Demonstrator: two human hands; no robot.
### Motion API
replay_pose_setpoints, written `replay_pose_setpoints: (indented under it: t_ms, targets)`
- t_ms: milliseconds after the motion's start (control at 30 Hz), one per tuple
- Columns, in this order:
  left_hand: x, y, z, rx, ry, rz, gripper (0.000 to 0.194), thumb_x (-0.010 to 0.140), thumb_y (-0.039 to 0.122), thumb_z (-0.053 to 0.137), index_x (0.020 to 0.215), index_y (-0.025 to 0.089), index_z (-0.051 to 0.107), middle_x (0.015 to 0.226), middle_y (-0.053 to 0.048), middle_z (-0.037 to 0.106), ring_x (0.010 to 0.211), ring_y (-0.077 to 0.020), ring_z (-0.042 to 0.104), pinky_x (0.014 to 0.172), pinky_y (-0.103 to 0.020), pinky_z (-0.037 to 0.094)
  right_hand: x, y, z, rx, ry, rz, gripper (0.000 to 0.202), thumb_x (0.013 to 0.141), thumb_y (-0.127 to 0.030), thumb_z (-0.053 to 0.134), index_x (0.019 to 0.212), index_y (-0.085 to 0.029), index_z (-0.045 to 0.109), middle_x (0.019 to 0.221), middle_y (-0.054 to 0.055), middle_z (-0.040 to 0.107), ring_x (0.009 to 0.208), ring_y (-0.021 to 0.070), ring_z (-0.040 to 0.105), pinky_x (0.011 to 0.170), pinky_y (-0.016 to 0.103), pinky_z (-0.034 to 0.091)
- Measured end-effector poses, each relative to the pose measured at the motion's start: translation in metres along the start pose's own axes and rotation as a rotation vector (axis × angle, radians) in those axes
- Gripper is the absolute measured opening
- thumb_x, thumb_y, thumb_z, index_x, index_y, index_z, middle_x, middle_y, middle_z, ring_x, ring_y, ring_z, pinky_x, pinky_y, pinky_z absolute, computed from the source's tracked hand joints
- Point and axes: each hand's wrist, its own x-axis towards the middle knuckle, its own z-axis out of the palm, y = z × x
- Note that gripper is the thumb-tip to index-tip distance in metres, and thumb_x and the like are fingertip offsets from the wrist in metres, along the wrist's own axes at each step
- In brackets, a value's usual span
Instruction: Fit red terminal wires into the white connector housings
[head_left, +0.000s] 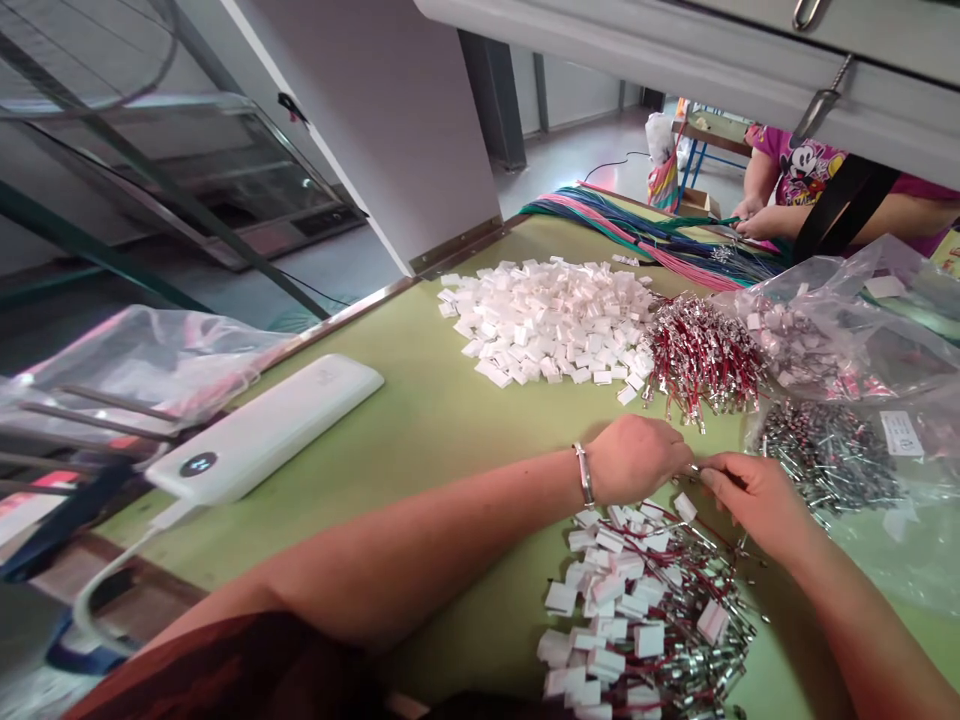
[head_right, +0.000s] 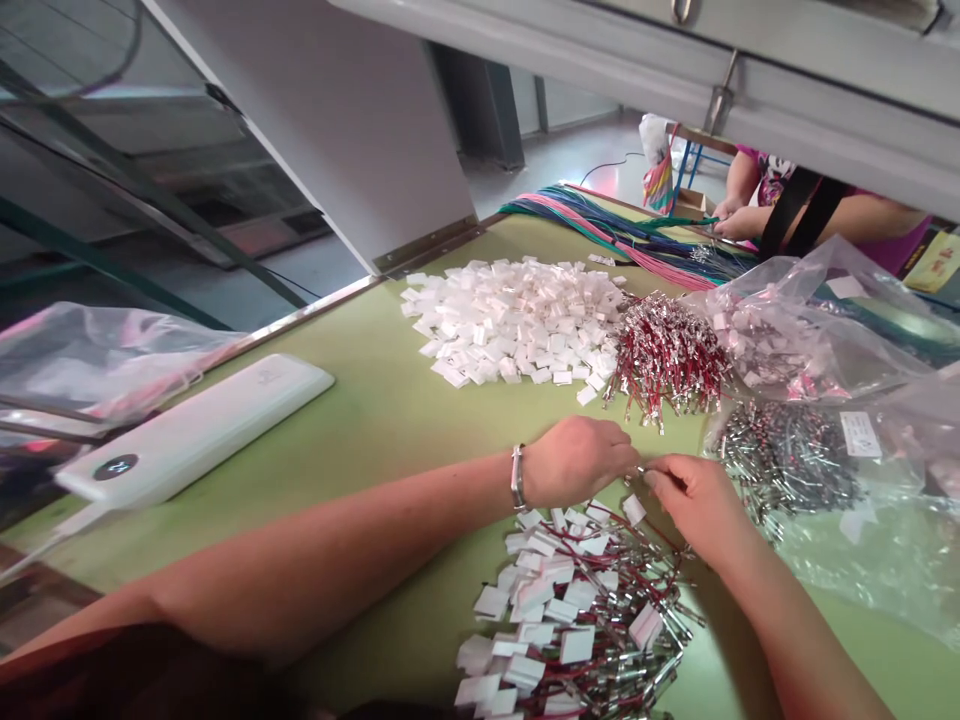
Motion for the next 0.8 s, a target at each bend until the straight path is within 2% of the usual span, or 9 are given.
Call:
replay_pose_setpoints:
  t_ms: [133, 200, 300, 400, 500, 667, 733, 800]
  targets:
    - [0.002, -0.003, 0.002, -0.057, 0.083, -0.017, 0.031, 0.089, 0.039, 0.051, 0.076, 0.016, 0.068, 0.073, -0.005, 0.063, 0.071, -0.0163, 0.056, 0.064, -0.029, 0.041, 0.028, 0.007, -0.014, -0.199, 0.186, -0.001, 0.032, 0.083, -0.045, 0.050, 0.076, -0.021, 0.070, 0.064, 0.002, 0.067, 0.056, 0.0160, 0.056, 0.054, 0.027, 0.040]
    - [0.002, -0.004, 0.004, -0.087, 0.119, 0.010, 0.040, 0.090, 0.045, 0.048, 0.072, 0.016, 0.068, 0.070, -0.005, 0.062, 0.071, -0.0170, 0.056, 0.066, -0.030, 0.041, 0.047, 0.004, -0.013, -0.357, 0.225, 0.006, 0.033, 0.083, -0.046, 0.049, 0.073, -0.021, 0.068, 0.065, 0.002, 0.067, 0.056, 0.0160, 0.055, 0.055, 0.027, 0.037]
    - [0.000, -0.006, 0.005, -0.095, 0.147, 0.019, 0.042, 0.093, 0.040, 0.043, 0.072, 0.015, 0.068, 0.067, -0.005, 0.062, 0.070, -0.0173, 0.056, 0.068, -0.031, 0.041, 0.074, -0.002, -0.001, -0.515, 0.202, 0.099, 0.033, 0.080, -0.047, 0.051, 0.064, -0.021, 0.065, 0.065, 0.005, 0.066, 0.058, 0.0173, 0.054, 0.056, 0.028, 0.034]
    - [0.000, -0.009, 0.004, -0.103, 0.184, -0.025, 0.040, 0.093, 0.037, 0.044, 0.072, 0.015, 0.068, 0.068, -0.004, 0.063, 0.068, -0.0161, 0.055, 0.068, -0.030, 0.042, 0.091, 0.002, 0.009, -0.520, 0.209, 0.169, 0.028, 0.077, -0.039, 0.053, 0.060, -0.020, 0.064, 0.061, 0.006, 0.065, 0.057, 0.0178, 0.054, 0.056, 0.028, 0.032]
    - [0.002, -0.013, 0.003, -0.153, 0.232, -0.086, 0.036, 0.092, 0.033, 0.047, 0.067, 0.015, 0.065, 0.066, -0.003, 0.061, 0.067, -0.0145, 0.054, 0.068, -0.029, 0.043, 0.094, 0.014, 0.002, -0.440, 0.193, 0.175, 0.024, 0.074, -0.035, 0.054, 0.058, -0.020, 0.065, 0.057, 0.003, 0.064, 0.054, 0.0165, 0.053, 0.054, 0.027, 0.033]
    - [0.003, -0.021, 0.009, -0.281, 0.347, -0.155, 0.030, 0.091, 0.027, 0.049, 0.069, 0.014, 0.064, 0.067, -0.002, 0.061, 0.066, -0.0123, 0.055, 0.065, -0.025, 0.046, 0.077, 0.024, -0.025, -0.297, 0.237, 0.159, 0.029, 0.074, -0.043, 0.054, 0.069, -0.018, 0.068, 0.059, 0.002, 0.064, 0.055, 0.0157, 0.052, 0.054, 0.027, 0.034]
    - [0.003, -0.021, 0.010, -0.284, 0.413, -0.142, 0.022, 0.091, 0.026, 0.049, 0.081, 0.015, 0.066, 0.075, -0.003, 0.064, 0.073, -0.0136, 0.057, 0.070, -0.027, 0.048, 0.068, 0.021, -0.030, -0.264, 0.255, 0.159, 0.029, 0.073, -0.043, 0.055, 0.066, -0.018, 0.066, 0.057, 0.002, 0.062, 0.053, 0.0147, 0.049, 0.052, 0.027, 0.034]
    - [0.003, -0.019, 0.010, -0.220, 0.497, -0.096, 0.020, 0.090, 0.023, 0.049, 0.102, 0.015, 0.063, 0.093, -0.007, 0.065, 0.088, -0.0172, 0.058, 0.080, -0.032, 0.049, 0.060, 0.013, -0.027, -0.188, 0.230, 0.138, 0.028, 0.075, -0.041, 0.054, 0.063, -0.018, 0.063, 0.056, 0.002, 0.060, 0.051, 0.0138, 0.047, 0.051, 0.028, 0.034]
